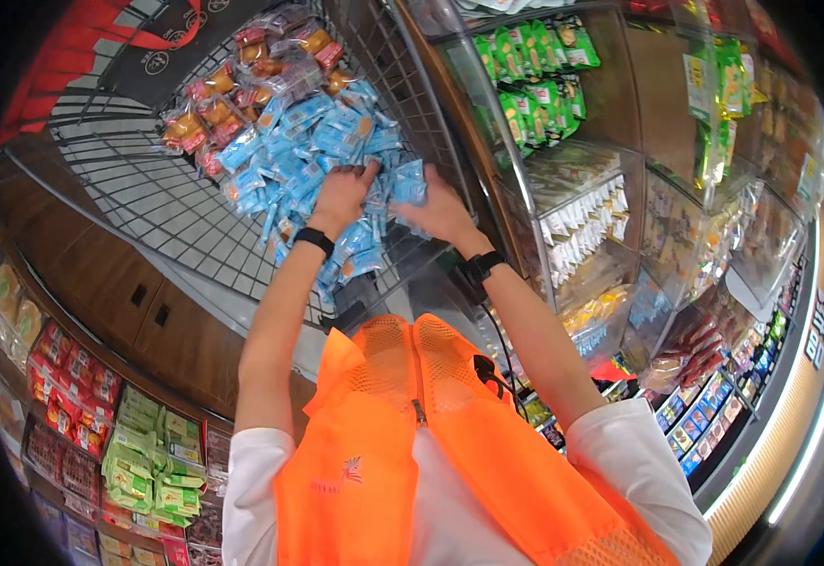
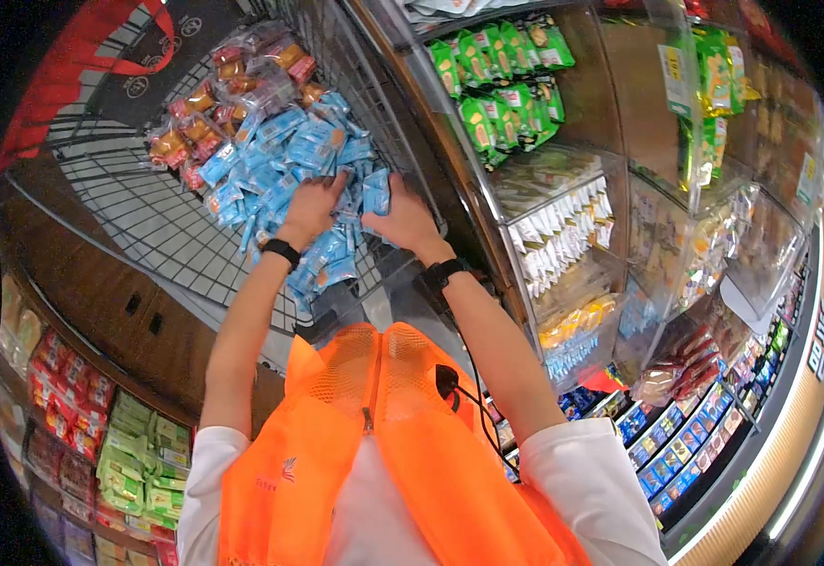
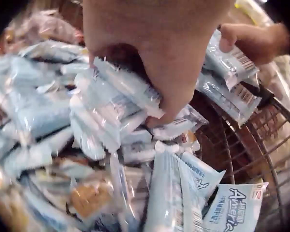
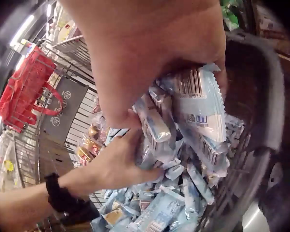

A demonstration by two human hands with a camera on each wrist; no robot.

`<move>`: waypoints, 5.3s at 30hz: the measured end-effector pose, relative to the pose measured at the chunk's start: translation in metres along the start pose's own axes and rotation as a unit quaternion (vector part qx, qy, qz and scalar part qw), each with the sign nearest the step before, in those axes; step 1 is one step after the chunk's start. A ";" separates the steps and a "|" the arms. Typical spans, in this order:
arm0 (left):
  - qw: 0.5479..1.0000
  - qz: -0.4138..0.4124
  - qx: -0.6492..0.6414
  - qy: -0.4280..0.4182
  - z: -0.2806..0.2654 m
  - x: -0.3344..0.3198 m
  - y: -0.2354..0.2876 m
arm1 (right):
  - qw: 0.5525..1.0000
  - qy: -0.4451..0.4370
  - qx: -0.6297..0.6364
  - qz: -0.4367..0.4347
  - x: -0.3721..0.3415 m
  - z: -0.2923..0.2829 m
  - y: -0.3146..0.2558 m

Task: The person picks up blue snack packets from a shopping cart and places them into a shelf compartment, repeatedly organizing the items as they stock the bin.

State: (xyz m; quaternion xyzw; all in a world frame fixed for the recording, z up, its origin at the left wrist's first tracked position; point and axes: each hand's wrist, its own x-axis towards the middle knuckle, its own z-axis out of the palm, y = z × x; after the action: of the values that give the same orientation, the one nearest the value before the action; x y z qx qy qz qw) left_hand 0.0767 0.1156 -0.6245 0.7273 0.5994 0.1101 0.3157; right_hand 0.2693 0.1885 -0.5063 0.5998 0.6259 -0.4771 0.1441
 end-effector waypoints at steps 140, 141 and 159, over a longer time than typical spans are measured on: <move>0.704 -0.137 -0.676 -0.168 -0.080 0.071 0.507 | 0.851 0.372 -0.261 0.262 -0.381 -0.401 0.534; 0.706 -0.147 -0.676 -0.155 -0.080 0.070 0.512 | 0.848 0.377 -0.271 0.254 -0.384 -0.401 0.533; 0.675 -0.177 -0.693 -0.183 -0.073 0.078 0.495 | 0.890 0.341 -0.148 0.263 -0.419 -0.434 0.511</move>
State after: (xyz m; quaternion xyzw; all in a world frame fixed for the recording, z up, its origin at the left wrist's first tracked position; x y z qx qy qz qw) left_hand 0.4544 0.1719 -0.2925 0.1858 0.3993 0.3001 0.8462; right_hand 0.9935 0.1770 -0.1896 0.8400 0.5192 -0.0898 0.1291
